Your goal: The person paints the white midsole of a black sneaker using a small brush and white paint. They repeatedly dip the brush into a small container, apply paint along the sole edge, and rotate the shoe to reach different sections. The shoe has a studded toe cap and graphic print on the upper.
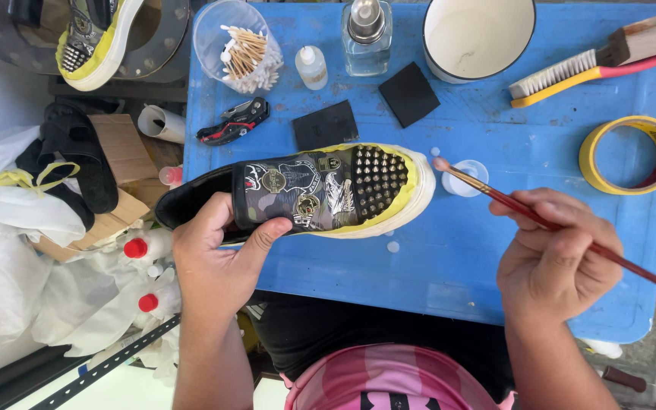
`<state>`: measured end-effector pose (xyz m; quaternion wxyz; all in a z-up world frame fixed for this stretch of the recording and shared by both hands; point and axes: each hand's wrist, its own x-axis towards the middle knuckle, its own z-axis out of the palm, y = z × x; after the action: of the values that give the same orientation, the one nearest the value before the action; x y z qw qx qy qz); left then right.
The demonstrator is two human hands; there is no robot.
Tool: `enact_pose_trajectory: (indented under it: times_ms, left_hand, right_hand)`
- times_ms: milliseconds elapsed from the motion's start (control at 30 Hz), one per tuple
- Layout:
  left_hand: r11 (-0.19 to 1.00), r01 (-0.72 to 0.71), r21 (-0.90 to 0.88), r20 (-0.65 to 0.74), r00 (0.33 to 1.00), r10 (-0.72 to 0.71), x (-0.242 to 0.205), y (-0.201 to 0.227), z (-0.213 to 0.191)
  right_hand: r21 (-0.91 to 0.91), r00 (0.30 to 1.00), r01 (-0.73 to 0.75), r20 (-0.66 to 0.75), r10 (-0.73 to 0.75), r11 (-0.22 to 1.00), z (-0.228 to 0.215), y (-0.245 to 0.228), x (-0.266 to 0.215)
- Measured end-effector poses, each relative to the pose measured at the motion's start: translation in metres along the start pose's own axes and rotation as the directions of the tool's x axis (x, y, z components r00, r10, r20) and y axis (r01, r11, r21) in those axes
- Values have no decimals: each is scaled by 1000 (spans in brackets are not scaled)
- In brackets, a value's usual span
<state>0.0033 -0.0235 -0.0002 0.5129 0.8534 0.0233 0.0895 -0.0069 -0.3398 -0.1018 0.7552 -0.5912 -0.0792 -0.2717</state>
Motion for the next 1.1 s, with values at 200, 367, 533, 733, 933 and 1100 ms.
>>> enact_pose_trajectory:
  times_ms: [200,367,533,733,933,1100]
  left_hand:
    - [999,-4,-54,5,1000,5,-1,-8,-3]
    - [997,-77,-23,22,997,77,3,-16,-10]
    - [997,-83,-2,28,996,83,0,-21,-14]
    - [996,-79,-43,23,997,80,2,-22,-14]
    - [995,-32,-97,6,999,33,7,-13,-7]
    - [984,62,-167,-23,998,-66,6,-2,-4]
  right_hand:
    - [99,997,-79,8,78,992,-4,-4,-7]
    - [286,983,-156,-45,176,945,-5,-6,-1]
    - [340,953,-299,55,299,891,-6,-1,12]
    - [400,933,-347,58,355,848,-7,-5,6]
    - [326,969,-237,10,247,915,-1,-6,-11]
    - [56,1000,-27,10,26,998,18,-9,-30]
